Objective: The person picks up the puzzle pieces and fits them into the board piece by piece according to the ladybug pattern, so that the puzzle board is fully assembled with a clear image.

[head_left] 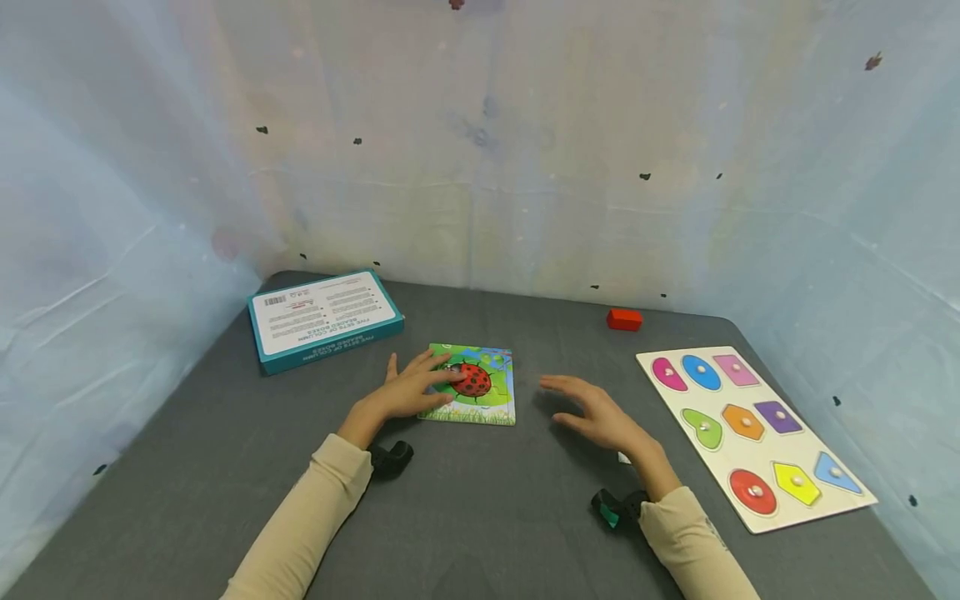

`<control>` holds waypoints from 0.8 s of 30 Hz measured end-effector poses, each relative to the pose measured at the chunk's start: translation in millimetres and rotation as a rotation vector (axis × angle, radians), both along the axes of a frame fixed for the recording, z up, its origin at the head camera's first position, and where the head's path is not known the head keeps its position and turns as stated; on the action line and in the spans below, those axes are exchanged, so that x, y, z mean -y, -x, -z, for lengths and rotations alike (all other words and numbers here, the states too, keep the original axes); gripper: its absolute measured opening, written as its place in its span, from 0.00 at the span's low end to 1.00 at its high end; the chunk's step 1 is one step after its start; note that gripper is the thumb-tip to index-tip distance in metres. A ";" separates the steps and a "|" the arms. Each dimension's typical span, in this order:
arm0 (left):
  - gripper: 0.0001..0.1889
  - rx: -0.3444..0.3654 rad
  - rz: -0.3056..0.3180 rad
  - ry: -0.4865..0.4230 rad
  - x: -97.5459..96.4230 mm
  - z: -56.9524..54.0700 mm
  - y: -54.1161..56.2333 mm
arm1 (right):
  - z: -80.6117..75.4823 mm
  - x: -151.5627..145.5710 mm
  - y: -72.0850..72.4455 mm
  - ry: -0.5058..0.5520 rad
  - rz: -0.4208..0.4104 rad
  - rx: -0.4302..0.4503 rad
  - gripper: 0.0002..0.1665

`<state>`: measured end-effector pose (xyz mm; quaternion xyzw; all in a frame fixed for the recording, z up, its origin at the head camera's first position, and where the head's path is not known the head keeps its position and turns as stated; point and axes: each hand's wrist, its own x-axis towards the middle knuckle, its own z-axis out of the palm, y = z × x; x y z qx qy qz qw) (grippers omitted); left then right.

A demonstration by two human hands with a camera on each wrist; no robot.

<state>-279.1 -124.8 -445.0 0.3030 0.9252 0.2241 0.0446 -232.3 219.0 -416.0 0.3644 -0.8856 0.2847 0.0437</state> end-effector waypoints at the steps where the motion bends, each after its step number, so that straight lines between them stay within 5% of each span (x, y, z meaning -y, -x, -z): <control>1: 0.25 -0.001 0.000 -0.001 0.2 0.0 0.1 | 0.3 -8.9 -2.2 0.003 0.018 -0.001 0.33; 13: 0.25 0.010 0.004 -0.007 2.7 3.4 2.4 | 5.3 -81.0 -34.3 0.012 0.180 0.005 0.37; 24: 0.26 0.012 0.015 -0.018 0.9 1.2 0.5 | 15.6 -108.0 -54.4 0.057 0.145 0.028 0.35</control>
